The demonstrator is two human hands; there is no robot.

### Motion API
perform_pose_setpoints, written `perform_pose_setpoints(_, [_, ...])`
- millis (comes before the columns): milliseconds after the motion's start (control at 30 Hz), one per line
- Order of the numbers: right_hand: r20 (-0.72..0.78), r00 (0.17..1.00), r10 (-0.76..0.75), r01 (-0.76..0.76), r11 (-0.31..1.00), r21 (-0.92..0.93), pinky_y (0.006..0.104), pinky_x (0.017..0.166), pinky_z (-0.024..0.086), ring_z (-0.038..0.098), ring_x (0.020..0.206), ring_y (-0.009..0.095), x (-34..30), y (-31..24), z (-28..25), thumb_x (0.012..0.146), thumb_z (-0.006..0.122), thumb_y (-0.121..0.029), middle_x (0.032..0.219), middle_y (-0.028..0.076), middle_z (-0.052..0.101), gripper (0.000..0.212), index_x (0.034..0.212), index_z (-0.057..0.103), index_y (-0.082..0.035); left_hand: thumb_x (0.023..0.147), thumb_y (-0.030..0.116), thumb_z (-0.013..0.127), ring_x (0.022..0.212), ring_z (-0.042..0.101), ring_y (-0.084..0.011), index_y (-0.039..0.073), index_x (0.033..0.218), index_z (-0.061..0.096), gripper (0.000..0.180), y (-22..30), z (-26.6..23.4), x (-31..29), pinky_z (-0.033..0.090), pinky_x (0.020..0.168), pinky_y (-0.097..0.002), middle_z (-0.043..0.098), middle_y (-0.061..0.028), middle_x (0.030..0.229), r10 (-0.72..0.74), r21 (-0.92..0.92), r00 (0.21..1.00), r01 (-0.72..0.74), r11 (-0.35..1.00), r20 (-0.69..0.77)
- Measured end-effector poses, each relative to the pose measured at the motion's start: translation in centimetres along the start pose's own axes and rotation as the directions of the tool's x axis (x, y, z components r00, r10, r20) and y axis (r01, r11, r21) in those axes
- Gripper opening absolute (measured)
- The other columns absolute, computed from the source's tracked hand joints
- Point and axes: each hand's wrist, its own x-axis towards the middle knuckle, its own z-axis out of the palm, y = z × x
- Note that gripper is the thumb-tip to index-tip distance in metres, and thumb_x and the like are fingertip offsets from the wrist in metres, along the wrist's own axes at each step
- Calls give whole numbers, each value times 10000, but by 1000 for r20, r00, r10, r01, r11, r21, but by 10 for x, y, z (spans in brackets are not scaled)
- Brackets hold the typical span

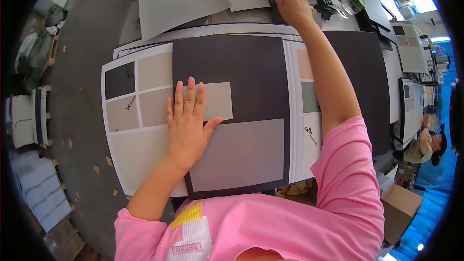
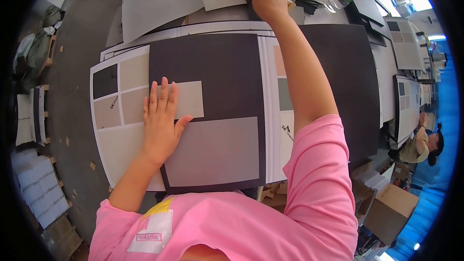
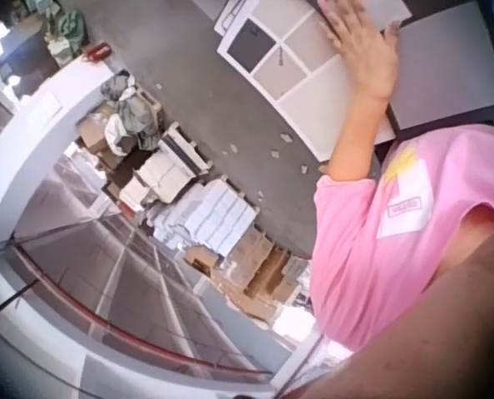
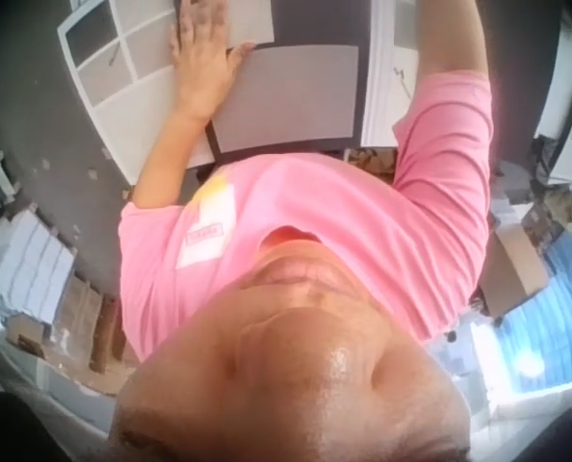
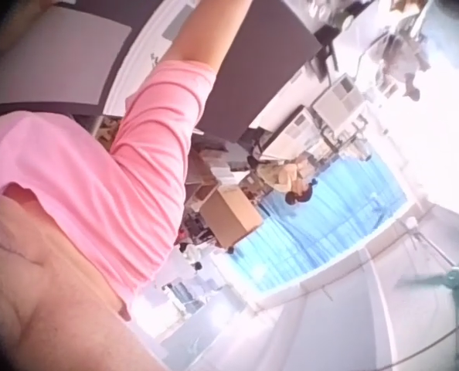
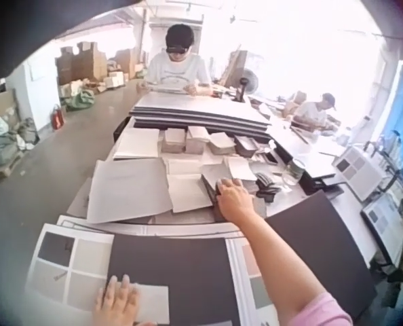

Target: Peeling adhesive backing from material samples and sticking them into a sample book catalog.

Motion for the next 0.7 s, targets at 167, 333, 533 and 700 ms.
perform_pose_setpoints(167, [64,998,-24,21,998,52,412,828,529,623,1040,253,10,-3,-24,897,621,-227,939,25,686,159,881,733,-116,961,482,567,1527,111,-341,28,1557,258,811,-15,-7,-4,134,1210,-526,179,-102,1654,-10,-143,999,5,990,-34])
perform_pose_setpoints(333, [-38,999,24,-19,990,142,409,776,522,653,934,288,7,1,-40,888,672,-257,958,55,690,153,924,751,-132,952,396,634,1501,214,-352,14,1514,359,733,-2,-26,-6,209,1194,-507,307,-139,1601,34,-311,982,-92,946,-188])
perform_pose_setpoints(533, [601,775,195,-497,-398,771,243,510,471,564,588,71,-75,-105,-161,851,770,-198,782,-18,623,194,940,628,-101,916,317,726,1461,323,-326,80,1584,187,891,24,-38,3,300,1169,-462,332,-179,1577,-16,-950,985,-163,268,-174])
perform_pose_setpoints(700, [811,564,-158,-718,-578,387,211,466,413,555,555,77,-160,-179,-202,876,771,-205,783,-3,613,237,963,593,-76,803,314,837,1395,384,-278,169,1598,-86,1227,44,-46,13,407,1092,-416,318,-169,1519,-150,-907,925,-374,-194,-349])
